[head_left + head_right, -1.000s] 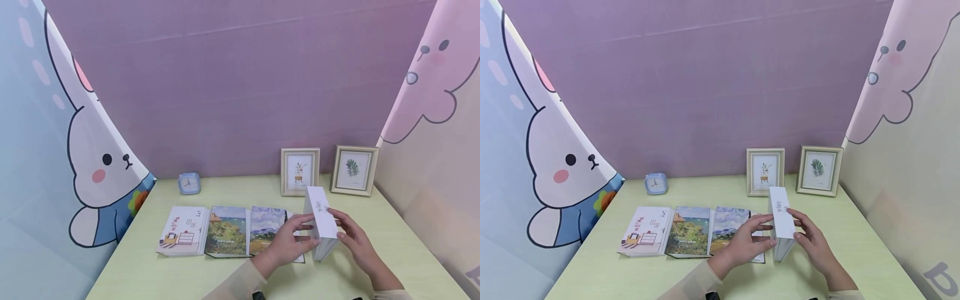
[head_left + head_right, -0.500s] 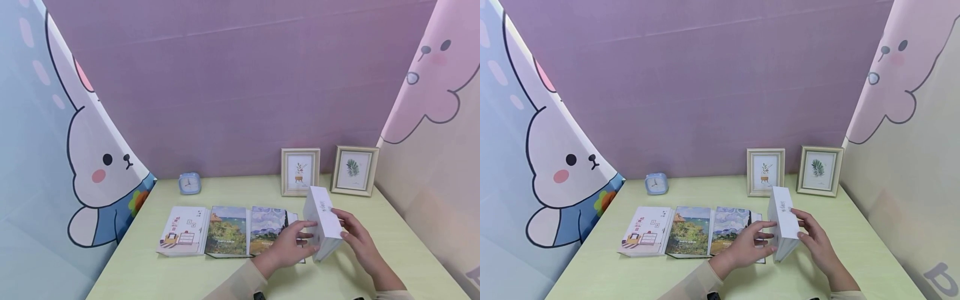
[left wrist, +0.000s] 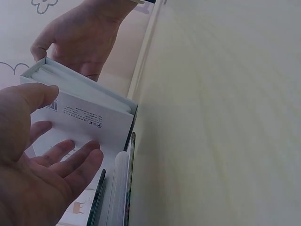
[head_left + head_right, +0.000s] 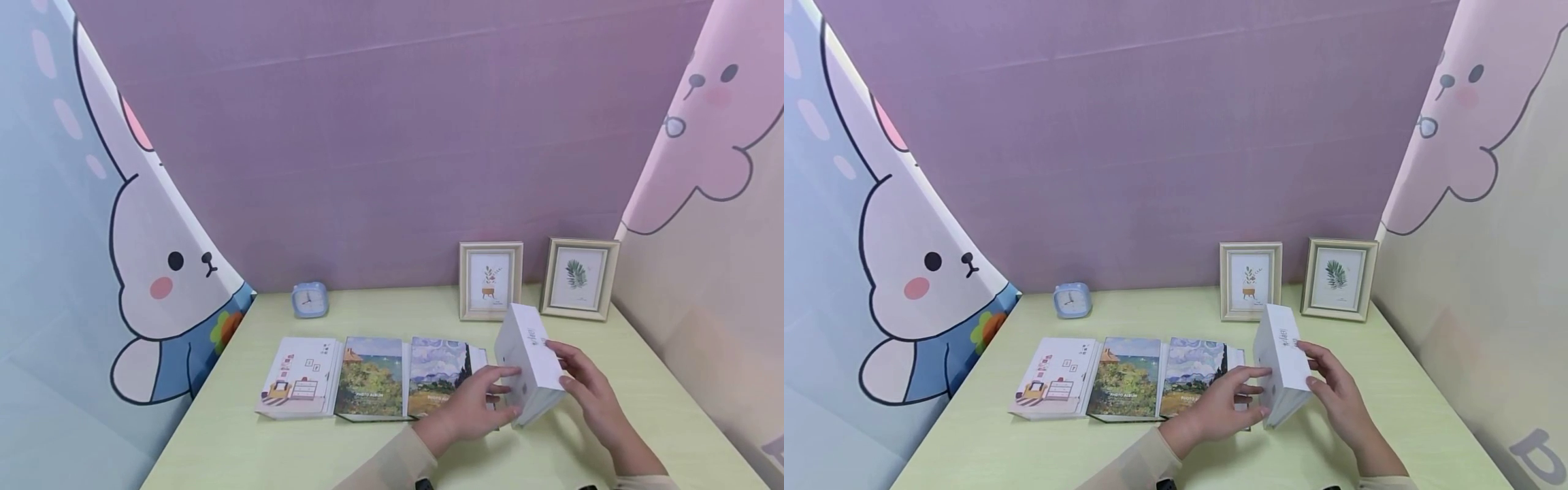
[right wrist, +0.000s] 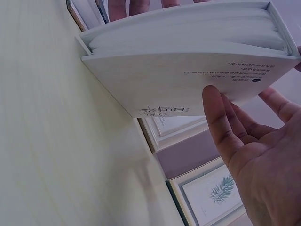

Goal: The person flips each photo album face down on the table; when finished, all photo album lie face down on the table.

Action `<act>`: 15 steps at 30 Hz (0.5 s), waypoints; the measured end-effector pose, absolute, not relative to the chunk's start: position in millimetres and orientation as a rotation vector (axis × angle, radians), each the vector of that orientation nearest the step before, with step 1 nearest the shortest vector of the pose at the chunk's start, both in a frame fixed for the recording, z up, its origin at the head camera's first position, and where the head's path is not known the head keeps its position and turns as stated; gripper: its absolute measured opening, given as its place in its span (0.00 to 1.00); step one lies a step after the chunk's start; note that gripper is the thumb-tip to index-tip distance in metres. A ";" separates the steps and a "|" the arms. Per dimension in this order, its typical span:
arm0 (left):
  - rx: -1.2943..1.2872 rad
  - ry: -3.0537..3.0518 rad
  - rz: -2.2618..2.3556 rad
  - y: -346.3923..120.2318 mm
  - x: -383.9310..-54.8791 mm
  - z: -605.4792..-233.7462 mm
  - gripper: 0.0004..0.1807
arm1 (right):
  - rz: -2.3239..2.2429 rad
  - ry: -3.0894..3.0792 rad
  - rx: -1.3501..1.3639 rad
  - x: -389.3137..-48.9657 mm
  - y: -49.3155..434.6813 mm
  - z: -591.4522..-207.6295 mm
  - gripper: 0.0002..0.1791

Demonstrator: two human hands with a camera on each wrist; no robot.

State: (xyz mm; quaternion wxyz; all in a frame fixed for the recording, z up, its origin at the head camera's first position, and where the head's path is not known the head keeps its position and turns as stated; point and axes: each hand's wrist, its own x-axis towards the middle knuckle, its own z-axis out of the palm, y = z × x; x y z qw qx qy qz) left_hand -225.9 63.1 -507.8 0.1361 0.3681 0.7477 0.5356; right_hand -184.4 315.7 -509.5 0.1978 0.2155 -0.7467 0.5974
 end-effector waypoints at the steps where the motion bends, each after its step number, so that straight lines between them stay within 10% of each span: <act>1: 1.064 2.166 1.545 62.9 -225.7 -507.7 0.36 | 1.673 -2.090 0.598 -184.3 316.2 -509.8 0.27; 15: 1.228 2.352 1.259 63.3 -224.4 -512.6 0.33 | 1.633 -2.121 0.323 -182.0 316.1 -510.6 0.21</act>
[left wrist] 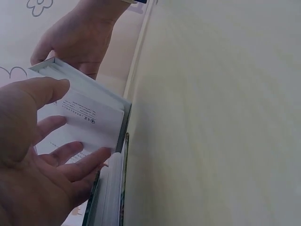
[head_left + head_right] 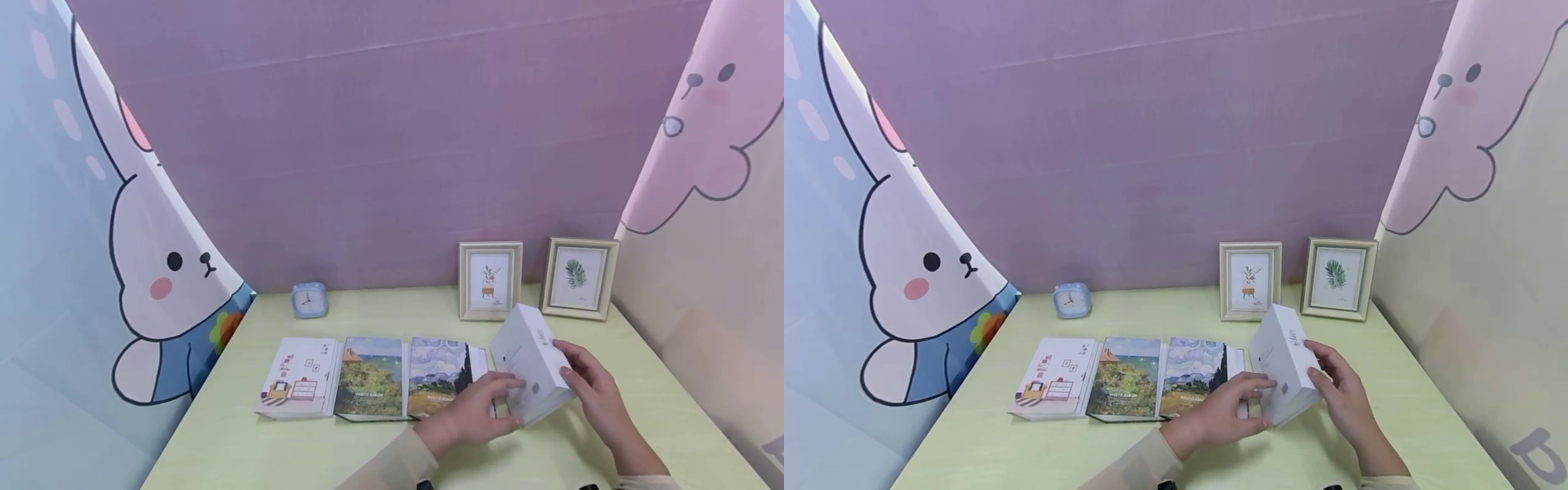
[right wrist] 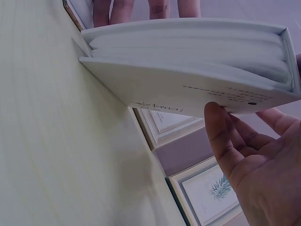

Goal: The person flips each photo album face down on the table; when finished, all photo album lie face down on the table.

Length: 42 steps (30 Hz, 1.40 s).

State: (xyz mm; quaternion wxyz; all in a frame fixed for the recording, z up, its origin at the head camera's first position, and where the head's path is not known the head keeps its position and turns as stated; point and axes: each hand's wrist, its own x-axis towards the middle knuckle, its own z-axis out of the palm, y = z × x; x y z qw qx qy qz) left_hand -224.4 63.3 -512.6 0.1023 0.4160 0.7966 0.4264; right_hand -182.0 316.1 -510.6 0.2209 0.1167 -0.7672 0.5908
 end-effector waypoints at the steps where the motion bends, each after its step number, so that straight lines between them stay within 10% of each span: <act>1: 1.240 2.372 1.234 63.1 -224.4 -512.9 0.33 | 1.620 -2.132 0.307 -182.1 316.2 -510.5 0.21; 42: 1.204 2.571 0.752 68.2 -218.8 -515.9 0.35 | 1.375 -2.411 -0.320 -182.4 329.7 -506.3 0.24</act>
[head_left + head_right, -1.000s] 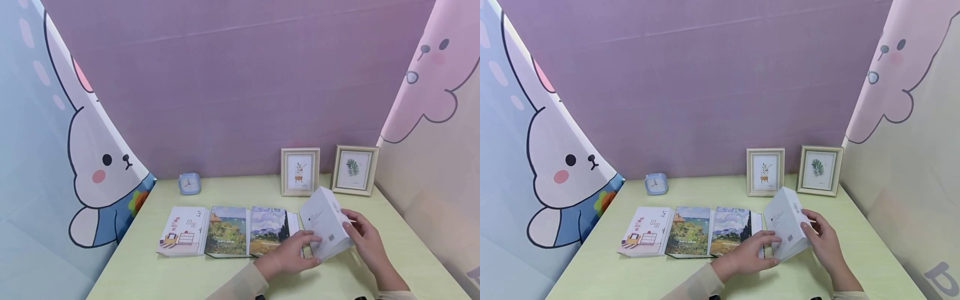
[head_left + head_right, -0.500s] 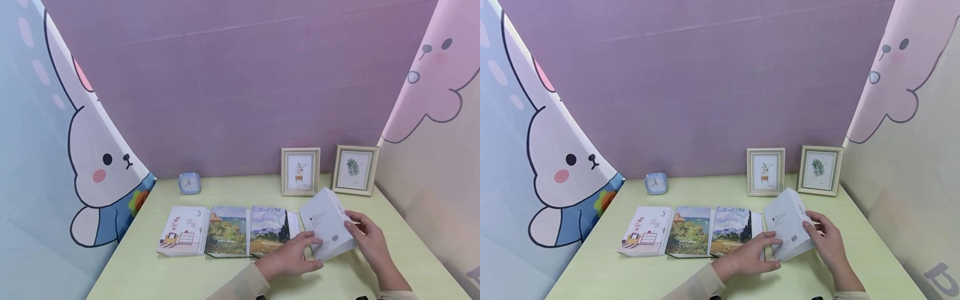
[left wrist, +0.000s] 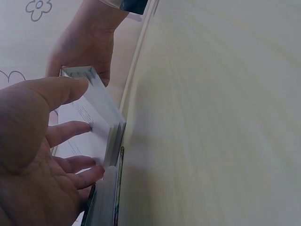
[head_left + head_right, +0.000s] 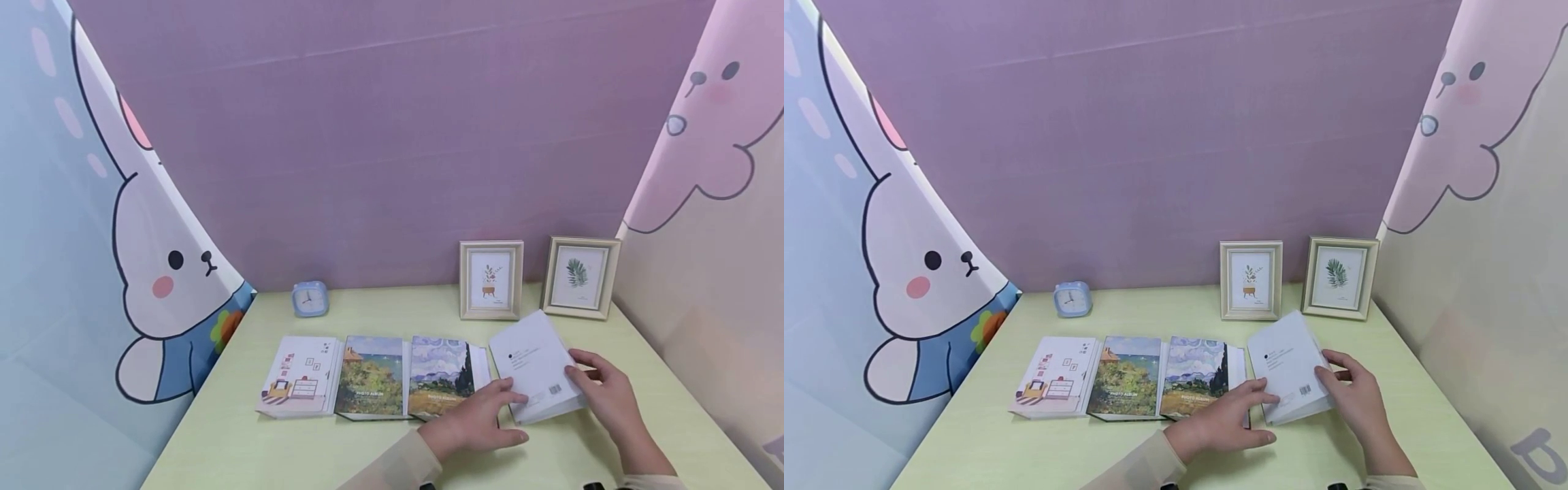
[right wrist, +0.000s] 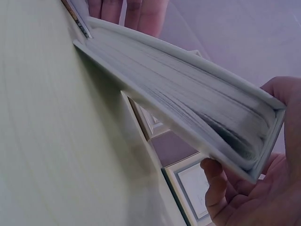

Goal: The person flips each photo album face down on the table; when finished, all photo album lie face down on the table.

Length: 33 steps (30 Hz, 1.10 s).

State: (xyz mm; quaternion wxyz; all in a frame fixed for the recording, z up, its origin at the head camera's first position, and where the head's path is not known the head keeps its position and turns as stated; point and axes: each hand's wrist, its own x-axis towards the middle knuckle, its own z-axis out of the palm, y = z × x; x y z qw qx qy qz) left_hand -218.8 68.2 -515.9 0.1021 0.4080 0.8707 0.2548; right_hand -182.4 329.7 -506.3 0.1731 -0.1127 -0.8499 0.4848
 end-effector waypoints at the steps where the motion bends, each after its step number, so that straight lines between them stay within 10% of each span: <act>1: 1.207 2.574 0.747 68.2 -218.8 -516.0 0.35 | 1.363 -2.429 -0.332 -182.7 330.0 -506.5 0.24; 33: 1.225 2.583 0.670 69.7 -218.0 -515.3 0.35 | 1.159 -2.790 -0.372 -188.1 340.1 -511.9 0.38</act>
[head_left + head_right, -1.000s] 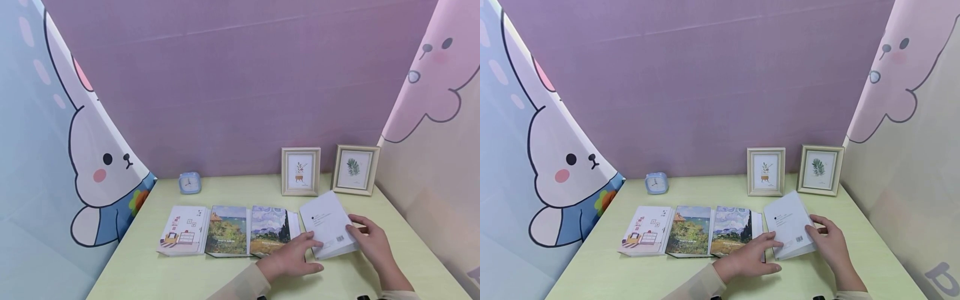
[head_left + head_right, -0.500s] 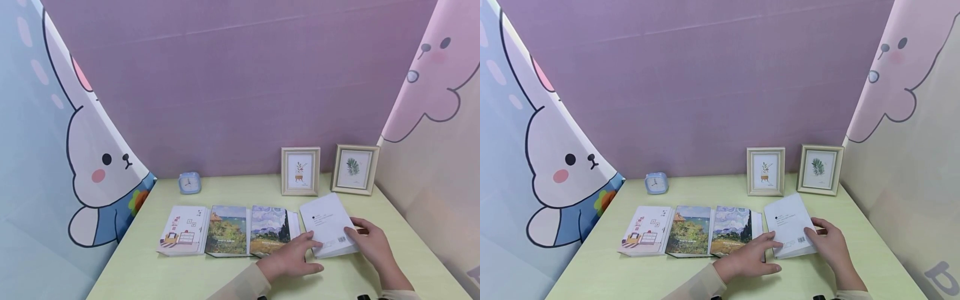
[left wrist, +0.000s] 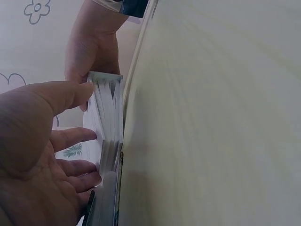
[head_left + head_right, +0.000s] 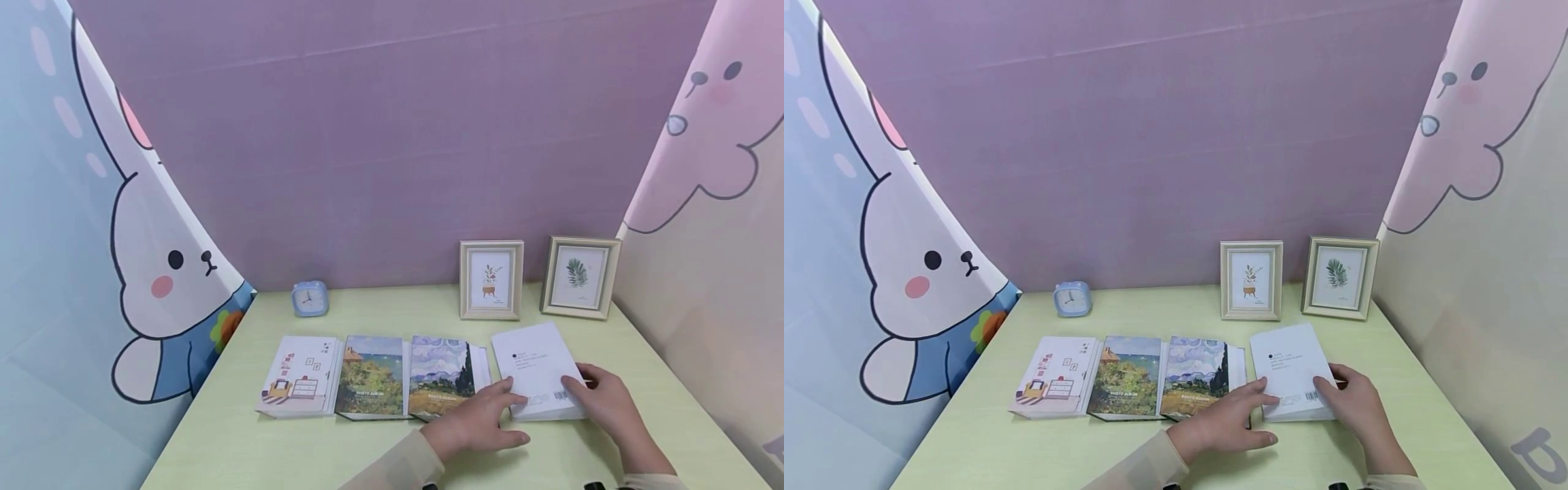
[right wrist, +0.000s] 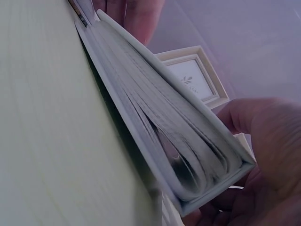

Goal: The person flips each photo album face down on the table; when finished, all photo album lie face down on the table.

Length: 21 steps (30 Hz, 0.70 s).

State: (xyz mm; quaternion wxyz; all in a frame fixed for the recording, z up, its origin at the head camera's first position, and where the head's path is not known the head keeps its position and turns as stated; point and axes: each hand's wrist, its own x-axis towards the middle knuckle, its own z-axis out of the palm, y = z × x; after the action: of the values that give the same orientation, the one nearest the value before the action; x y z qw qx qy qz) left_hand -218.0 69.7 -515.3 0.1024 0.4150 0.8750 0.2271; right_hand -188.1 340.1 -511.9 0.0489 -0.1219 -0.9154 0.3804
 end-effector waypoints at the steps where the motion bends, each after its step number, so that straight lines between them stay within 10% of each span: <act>1: 1.223 2.583 0.670 69.9 -217.9 -515.2 0.35 | 1.159 -2.802 -0.377 -188.7 340.4 -512.1 0.39; 21: 1.213 2.601 0.651 72.3 -216.8 -515.8 0.34 | 1.082 -2.824 -0.342 -188.7 339.3 -512.9 0.37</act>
State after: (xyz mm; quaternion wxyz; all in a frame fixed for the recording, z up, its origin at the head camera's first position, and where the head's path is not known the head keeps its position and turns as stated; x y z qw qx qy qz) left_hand -216.8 72.3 -515.8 0.0992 0.4101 0.8795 0.2202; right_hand -188.7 339.3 -512.9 0.0491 -0.1121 -0.9268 0.3550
